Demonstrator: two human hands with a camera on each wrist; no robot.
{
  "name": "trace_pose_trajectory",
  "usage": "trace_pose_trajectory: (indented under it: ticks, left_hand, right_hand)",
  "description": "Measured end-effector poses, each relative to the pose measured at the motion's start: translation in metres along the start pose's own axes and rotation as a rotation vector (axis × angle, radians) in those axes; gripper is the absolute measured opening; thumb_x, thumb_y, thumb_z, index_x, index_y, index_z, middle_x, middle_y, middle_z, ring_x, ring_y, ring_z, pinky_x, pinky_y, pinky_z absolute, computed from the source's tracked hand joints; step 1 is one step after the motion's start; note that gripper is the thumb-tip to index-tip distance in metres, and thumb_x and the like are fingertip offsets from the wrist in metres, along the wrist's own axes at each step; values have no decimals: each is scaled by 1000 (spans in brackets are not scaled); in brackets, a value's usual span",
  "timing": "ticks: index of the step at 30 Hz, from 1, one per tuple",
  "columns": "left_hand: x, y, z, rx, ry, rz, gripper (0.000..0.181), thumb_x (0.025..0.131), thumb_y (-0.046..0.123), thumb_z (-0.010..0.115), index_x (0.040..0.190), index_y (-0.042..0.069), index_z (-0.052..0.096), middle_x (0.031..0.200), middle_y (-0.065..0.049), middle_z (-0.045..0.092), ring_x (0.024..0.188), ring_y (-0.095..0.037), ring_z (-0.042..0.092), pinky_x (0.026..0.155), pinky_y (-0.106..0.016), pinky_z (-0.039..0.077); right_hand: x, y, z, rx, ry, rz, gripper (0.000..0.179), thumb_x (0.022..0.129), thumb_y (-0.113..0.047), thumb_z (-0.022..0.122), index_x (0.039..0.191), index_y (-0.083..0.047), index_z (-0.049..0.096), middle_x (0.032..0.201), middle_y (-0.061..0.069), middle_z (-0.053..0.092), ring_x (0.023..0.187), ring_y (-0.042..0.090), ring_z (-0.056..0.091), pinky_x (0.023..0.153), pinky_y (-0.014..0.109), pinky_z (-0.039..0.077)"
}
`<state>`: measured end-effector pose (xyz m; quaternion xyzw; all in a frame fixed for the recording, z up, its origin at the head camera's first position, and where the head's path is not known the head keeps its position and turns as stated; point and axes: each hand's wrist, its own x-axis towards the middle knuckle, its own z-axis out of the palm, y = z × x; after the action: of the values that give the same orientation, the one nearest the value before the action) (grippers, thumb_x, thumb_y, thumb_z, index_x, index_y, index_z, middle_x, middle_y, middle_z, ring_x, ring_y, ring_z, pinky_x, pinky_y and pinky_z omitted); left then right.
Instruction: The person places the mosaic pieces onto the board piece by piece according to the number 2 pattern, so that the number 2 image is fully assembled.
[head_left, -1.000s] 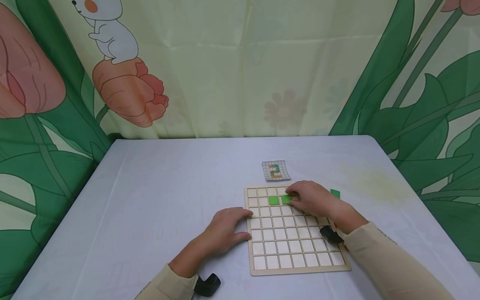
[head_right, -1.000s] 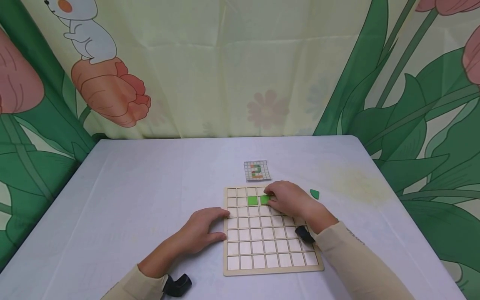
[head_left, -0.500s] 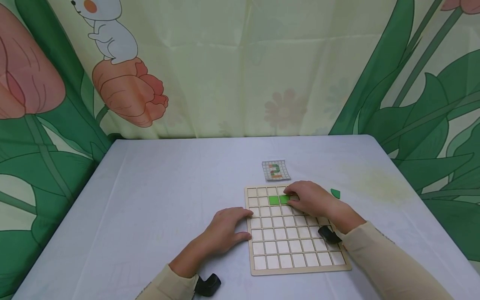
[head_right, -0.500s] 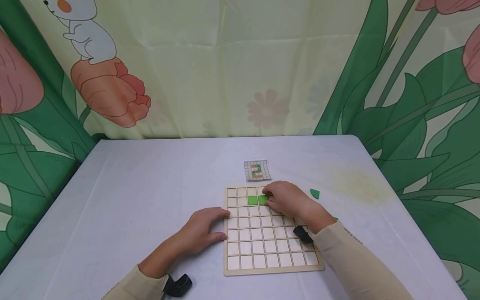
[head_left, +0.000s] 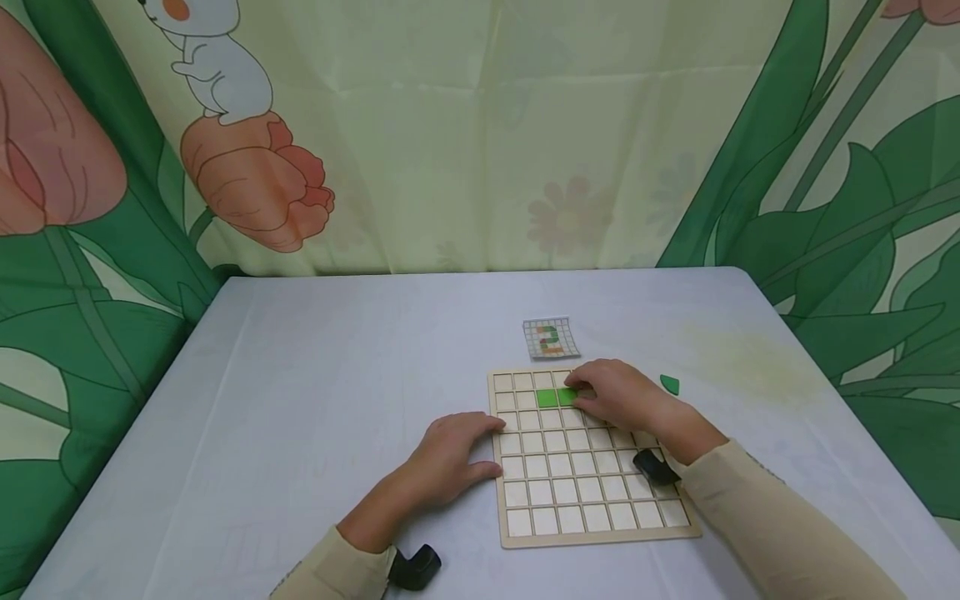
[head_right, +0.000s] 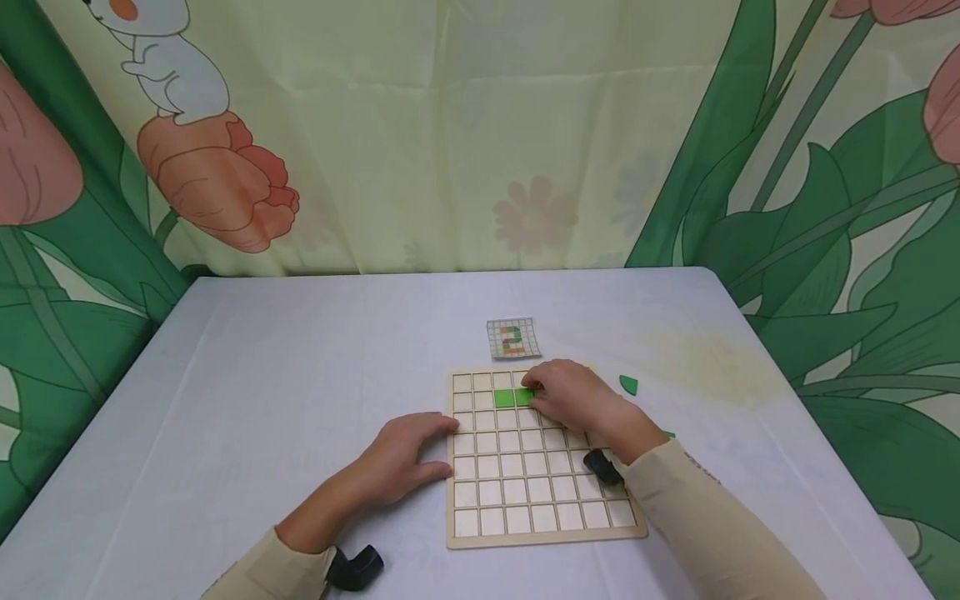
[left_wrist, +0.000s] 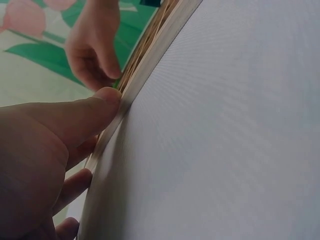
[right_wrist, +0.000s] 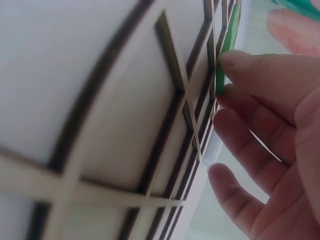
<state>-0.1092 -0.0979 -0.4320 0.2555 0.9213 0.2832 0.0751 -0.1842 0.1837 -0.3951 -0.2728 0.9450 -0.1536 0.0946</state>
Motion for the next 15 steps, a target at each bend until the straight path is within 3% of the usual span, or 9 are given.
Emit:
trace_pose_trajectory:
  ticks: [15]
  left_hand:
    - [0, -1, 1, 8, -4, -1, 52, 90, 29, 76, 136, 13, 58, 135, -1, 59, 132, -22, 49, 110, -48, 35]
  right_hand:
    - [1, 1, 3, 68, 10, -18, 33, 92, -14, 71, 123, -2, 67, 120, 10, 67, 109, 31, 62, 94, 49, 50]
